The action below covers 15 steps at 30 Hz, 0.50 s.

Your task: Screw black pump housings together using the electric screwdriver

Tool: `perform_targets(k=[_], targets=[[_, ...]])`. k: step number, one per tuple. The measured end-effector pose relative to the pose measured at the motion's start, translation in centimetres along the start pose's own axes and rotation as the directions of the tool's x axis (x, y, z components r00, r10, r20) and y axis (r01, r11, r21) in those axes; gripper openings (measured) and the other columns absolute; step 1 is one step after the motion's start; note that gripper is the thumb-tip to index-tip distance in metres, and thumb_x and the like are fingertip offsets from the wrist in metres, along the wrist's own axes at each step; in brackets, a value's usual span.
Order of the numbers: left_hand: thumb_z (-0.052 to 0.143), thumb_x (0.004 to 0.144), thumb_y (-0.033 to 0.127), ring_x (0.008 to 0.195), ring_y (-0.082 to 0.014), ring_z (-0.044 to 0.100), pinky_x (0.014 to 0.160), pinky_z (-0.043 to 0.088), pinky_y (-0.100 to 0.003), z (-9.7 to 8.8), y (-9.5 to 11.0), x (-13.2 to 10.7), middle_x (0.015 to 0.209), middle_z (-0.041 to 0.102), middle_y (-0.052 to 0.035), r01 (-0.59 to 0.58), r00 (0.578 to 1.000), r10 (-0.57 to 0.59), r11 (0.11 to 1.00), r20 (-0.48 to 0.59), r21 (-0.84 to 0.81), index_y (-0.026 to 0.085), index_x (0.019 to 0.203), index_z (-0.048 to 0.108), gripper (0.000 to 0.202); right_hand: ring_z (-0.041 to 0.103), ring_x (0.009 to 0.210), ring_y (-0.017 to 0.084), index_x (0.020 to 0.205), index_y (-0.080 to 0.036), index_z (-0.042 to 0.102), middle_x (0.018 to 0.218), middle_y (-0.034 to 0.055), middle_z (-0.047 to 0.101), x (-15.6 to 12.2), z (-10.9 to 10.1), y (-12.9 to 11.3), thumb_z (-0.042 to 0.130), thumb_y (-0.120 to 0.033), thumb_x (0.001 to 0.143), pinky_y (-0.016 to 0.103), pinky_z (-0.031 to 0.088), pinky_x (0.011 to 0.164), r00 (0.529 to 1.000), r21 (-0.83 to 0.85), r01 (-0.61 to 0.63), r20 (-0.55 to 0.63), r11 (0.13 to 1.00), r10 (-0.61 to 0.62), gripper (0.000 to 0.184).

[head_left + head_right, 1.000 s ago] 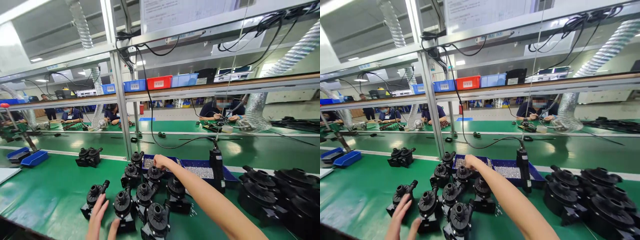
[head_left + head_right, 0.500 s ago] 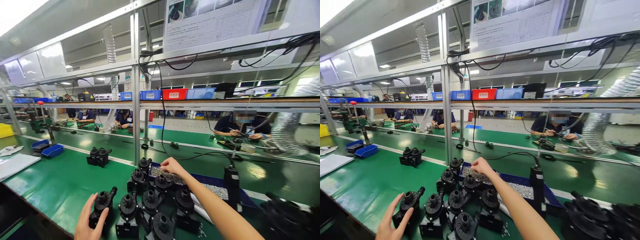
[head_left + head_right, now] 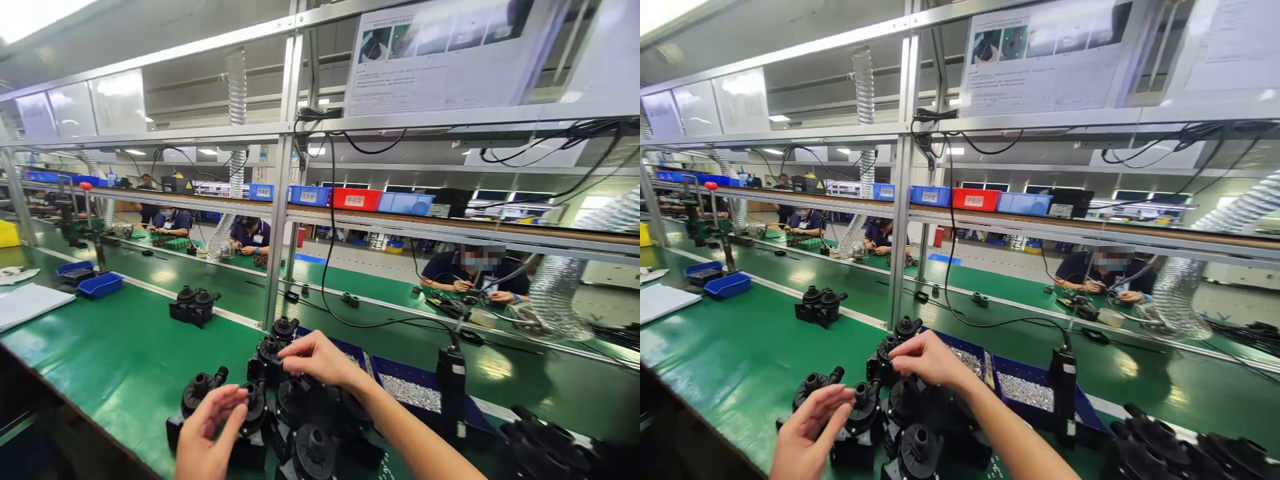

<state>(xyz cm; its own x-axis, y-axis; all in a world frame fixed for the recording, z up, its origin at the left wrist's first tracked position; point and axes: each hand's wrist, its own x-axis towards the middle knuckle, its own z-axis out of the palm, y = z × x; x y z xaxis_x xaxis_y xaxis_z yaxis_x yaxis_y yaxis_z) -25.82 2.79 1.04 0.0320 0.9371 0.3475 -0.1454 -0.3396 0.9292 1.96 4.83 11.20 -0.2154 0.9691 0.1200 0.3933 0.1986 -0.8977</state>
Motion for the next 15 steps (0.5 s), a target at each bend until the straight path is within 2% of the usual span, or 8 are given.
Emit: perform_targets(k=[2,3,4,6,7,9,12,15], targets=[[0.088,0.081,0.063,0.103,-0.0304,0.080,0.092,0.067,-0.037,0.8,0.6,-0.1,0.111,0.083,-0.0120,0.112,0.991,-0.102,0.988,0.090,-0.111,0.021,0.121,0.075,0.059,0.069,0.074,0.020,0.105,-0.021,0.089,0.085,0.0074,0.080,-0.3,3.4,-1.8,0.086,-0.045,0.085,0.030,0.050,0.070,0.980,-0.084,0.164,0.131,0.983,-0.152,0.031],[0.089,0.081,0.063,0.098,-0.0299,0.080,0.090,0.067,-0.038,0.8,0.8,-0.1,0.106,0.083,-0.0123,0.145,0.984,-0.128,0.979,0.123,-0.142,0.020,0.124,0.074,0.062,0.067,0.074,0.019,0.104,-0.023,0.089,0.084,0.0068,0.079,-0.5,4.8,-2.5,0.081,-0.041,0.092,0.029,0.047,0.069,0.946,-0.168,0.291,0.200,0.942,-0.256,0.023],[0.089,0.081,0.062,0.092,-0.0287,0.080,0.086,0.066,-0.037,0.5,1.0,-0.1,0.100,0.083,-0.0115,0.169,0.979,-0.146,0.972,0.144,-0.161,0.019,0.126,0.074,0.064,0.066,0.072,0.017,0.101,-0.023,0.089,0.082,0.0061,0.078,-0.5,6.1,-3.1,0.075,-0.037,0.098,0.028,0.044,0.067,0.902,-0.260,0.409,0.260,0.875,-0.344,0.019],[0.090,0.081,0.060,0.079,-0.0250,0.077,0.079,0.064,-0.035,-0.6,1.0,-0.2,0.084,0.081,-0.0080,0.199,0.971,-0.170,0.964,0.169,-0.177,0.017,0.126,0.074,0.064,0.062,0.067,0.015,0.091,-0.023,0.087,0.076,0.0040,0.073,-0.4,8.0,-4.0,0.066,-0.028,0.105,0.027,0.038,0.062,0.816,-0.425,0.573,0.367,0.700,-0.446,0.025],[0.091,0.081,0.059,0.074,-0.0235,0.075,0.076,0.063,-0.035,-1.4,1.0,-0.2,0.079,0.079,-0.0067,0.218,0.964,-0.184,0.960,0.192,-0.177,0.017,0.125,0.075,0.063,0.060,0.066,0.014,0.087,-0.022,0.085,0.073,0.0027,0.071,-0.2,8.6,-4.2,0.067,-0.025,0.105,0.027,0.035,0.060,0.793,-0.478,0.609,0.407,0.633,-0.454,0.026],[0.095,0.078,0.054,0.078,-0.0233,0.075,0.077,0.062,-0.033,-3.1,0.6,-0.3,0.084,0.079,-0.0080,0.253,0.948,-0.208,0.952,0.242,-0.175,0.018,0.124,0.075,0.061,0.059,0.065,0.014,0.085,-0.022,0.083,0.071,0.0003,0.069,0.4,9.6,-4.4,0.073,-0.023,0.102,0.028,0.032,0.057,0.757,-0.521,0.652,0.491,0.551,-0.431,0.019],[0.097,0.077,0.049,0.089,-0.0258,0.076,0.080,0.062,-0.033,-5.2,-0.1,-0.5,0.098,0.080,-0.0115,0.267,0.937,-0.217,0.950,0.274,-0.160,0.020,0.129,0.073,0.064,0.058,0.064,0.014,0.091,-0.024,0.084,0.069,-0.0017,0.069,1.3,10.9,-4.4,0.080,-0.026,0.098,0.028,0.028,0.055,0.723,-0.527,0.685,0.577,0.502,-0.380,0.008],[0.095,0.080,0.050,0.083,-0.0250,0.075,0.077,0.062,-0.034,-6.4,-0.5,-0.8,0.089,0.078,-0.0094,0.249,0.939,-0.206,0.960,0.275,-0.129,0.020,0.134,0.072,0.066,0.061,0.066,0.015,0.091,-0.024,0.083,0.072,-0.0009,0.072,1.9,12.1,-4.7,0.079,-0.028,0.099,0.030,0.027,0.055,0.711,-0.544,0.695,0.618,0.471,-0.334,0.010]])
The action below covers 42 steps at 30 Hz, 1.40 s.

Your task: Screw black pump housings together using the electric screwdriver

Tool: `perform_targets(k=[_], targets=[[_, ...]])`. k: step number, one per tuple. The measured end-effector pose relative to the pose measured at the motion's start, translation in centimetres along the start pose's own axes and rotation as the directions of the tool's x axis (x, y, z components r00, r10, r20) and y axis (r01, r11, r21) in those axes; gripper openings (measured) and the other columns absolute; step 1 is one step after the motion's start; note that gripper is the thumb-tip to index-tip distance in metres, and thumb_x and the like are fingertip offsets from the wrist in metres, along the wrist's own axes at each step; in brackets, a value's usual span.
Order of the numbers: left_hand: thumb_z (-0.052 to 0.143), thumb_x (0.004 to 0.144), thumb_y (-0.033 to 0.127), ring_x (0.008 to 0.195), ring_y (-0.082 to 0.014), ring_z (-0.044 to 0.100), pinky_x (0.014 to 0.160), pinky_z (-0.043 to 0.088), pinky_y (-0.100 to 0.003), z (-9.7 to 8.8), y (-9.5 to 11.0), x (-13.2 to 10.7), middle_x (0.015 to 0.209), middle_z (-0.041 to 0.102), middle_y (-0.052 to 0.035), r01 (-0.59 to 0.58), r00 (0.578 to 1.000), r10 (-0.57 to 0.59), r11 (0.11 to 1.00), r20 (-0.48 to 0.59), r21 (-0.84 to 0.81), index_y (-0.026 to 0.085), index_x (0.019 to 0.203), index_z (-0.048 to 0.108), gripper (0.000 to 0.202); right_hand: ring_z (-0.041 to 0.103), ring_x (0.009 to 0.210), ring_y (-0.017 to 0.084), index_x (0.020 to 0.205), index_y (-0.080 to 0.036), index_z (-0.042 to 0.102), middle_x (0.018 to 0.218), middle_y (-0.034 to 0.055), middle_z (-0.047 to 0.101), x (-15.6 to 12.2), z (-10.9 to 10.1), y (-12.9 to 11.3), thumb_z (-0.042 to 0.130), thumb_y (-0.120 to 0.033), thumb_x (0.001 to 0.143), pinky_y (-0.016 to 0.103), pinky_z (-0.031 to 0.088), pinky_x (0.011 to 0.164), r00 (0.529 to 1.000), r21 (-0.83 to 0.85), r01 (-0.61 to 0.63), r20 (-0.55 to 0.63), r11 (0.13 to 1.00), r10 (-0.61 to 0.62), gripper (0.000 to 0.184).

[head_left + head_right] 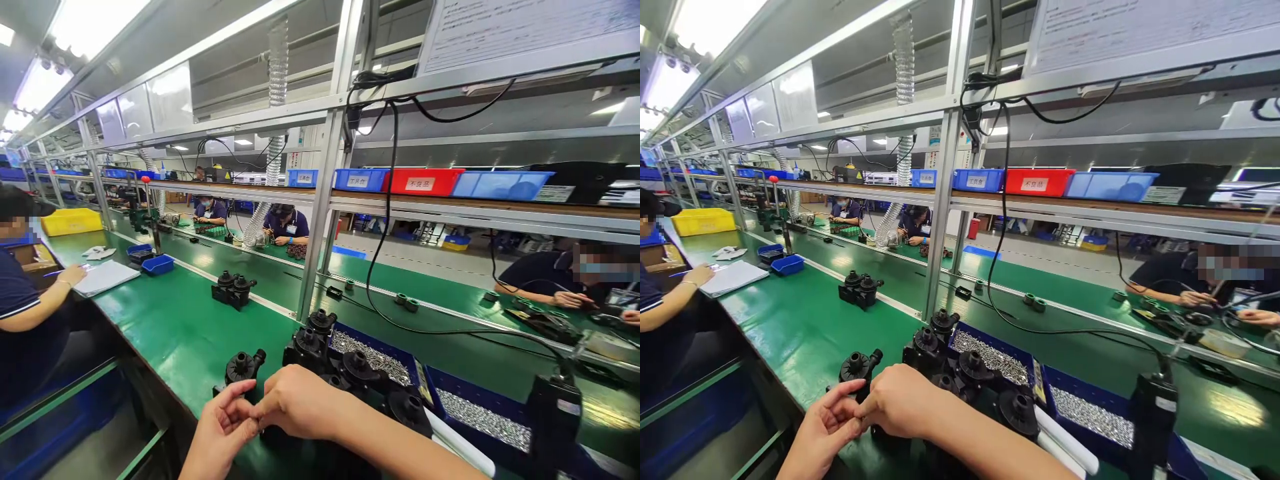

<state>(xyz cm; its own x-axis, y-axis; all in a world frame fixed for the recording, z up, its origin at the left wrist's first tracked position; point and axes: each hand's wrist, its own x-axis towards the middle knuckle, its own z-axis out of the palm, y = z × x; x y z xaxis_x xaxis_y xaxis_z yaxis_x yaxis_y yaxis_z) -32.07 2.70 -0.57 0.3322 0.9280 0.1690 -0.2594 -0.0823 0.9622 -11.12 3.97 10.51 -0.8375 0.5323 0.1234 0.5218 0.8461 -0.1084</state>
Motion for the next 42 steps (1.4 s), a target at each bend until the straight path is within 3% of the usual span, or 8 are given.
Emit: perform_targets(k=[4,8,11,17,29,34,37,42], targets=[[0.085,0.088,0.054,0.084,-0.0233,0.073,0.074,0.060,-0.030,-1.2,0.0,0.2,0.094,0.077,-0.0090,-0.095,0.988,0.108,0.989,-0.112,0.113,0.018,0.127,0.077,0.054,0.070,0.073,0.018,0.102,-0.026,0.081,0.080,-0.0004,0.079,1.3,-0.7,0.2,0.085,-0.024,0.092,0.027,0.034,0.059,0.985,0.174,-0.172,0.024,0.970,0.170,0.011],[0.081,0.087,0.061,0.091,-0.0247,0.075,0.082,0.062,-0.031,-3.5,-0.3,2.7,0.102,0.079,-0.0092,-0.155,0.872,0.275,0.940,-0.405,0.305,0.018,0.111,0.083,0.050,0.074,0.080,0.020,0.095,-0.022,0.083,0.086,0.0026,0.082,2.4,-1.7,2.3,0.092,-0.019,0.084,0.026,0.043,0.069,0.888,0.359,-0.422,-0.021,0.832,0.460,0.015],[0.083,0.078,0.068,0.097,-0.0298,0.078,0.088,0.065,-0.038,-5.3,-1.0,5.0,0.104,0.082,-0.0123,-0.114,0.835,0.257,0.946,-0.487,0.304,0.017,0.107,0.082,0.060,0.073,0.079,0.021,0.085,-0.019,0.084,0.086,0.0049,0.082,3.0,-1.3,3.8,0.092,-0.022,0.082,0.027,0.045,0.068,0.851,0.378,-0.480,-0.018,0.792,0.525,0.009],[0.078,0.084,0.060,0.096,-0.0307,0.080,0.090,0.066,-0.041,-6.9,-1.5,6.4,0.101,0.084,-0.0126,-0.107,0.905,0.245,0.923,-0.349,0.370,0.017,0.104,0.083,0.048,0.079,0.081,0.021,0.088,-0.019,0.085,0.086,0.0032,0.084,3.4,1.0,4.1,0.079,-0.010,0.083,0.025,0.056,0.073,0.831,0.456,-0.523,0.084,0.720,0.550,0.012],[0.067,0.096,0.045,0.097,-0.0294,0.079,0.090,0.064,-0.040,-7.4,0.5,6.7,0.103,0.084,-0.0084,-0.199,0.918,0.367,0.751,-0.148,0.630,0.025,0.100,0.087,0.028,0.079,0.088,0.023,0.125,-0.021,0.064,0.091,-0.0005,0.085,4.9,1.7,3.1,0.074,-0.002,0.075,0.027,0.047,0.073,0.823,0.360,-0.545,0.052,0.758,0.566,0.054],[0.061,0.100,0.037,0.093,-0.0269,0.077,0.085,0.062,-0.037,-8.0,1.3,6.7,0.099,0.082,-0.0069,-0.280,0.922,0.388,0.647,0.010,0.709,0.028,0.099,0.086,0.027,0.079,0.091,0.025,0.146,-0.026,0.058,0.095,-0.0007,0.084,4.2,-0.3,3.5,0.097,-0.025,0.071,0.028,0.052,0.074,0.813,0.337,-0.564,0.062,0.754,0.580,0.084],[0.055,0.101,0.033,0.096,-0.0271,0.077,0.086,0.063,-0.037,-8.2,1.3,6.7,0.103,0.081,-0.0092,-0.301,0.924,0.376,0.621,0.062,0.724,0.028,0.101,0.086,0.031,0.077,0.099,0.022,0.130,-0.023,0.070,0.109,0.0062,0.082,2.0,-3.4,6.4,0.081,-0.038,0.095,0.029,0.055,0.087,0.724,0.276,-0.658,-0.024,0.701,0.690,0.040],[0.048,0.103,0.034,0.111,-0.0301,0.076,0.098,0.063,-0.043,-8.4,0.9,5.6,0.120,0.079,-0.0095,-0.264,0.919,0.395,0.628,-0.008,0.732,0.028,0.109,0.086,0.038,0.072,0.106,0.025,0.111,-0.016,0.073,0.117,0.0107,0.074,-3.7,-7.1,11.8,0.070,-0.031,0.106,0.042,0.060,0.096,0.359,0.026,-0.933,-0.040,0.360,0.933,0.016]])
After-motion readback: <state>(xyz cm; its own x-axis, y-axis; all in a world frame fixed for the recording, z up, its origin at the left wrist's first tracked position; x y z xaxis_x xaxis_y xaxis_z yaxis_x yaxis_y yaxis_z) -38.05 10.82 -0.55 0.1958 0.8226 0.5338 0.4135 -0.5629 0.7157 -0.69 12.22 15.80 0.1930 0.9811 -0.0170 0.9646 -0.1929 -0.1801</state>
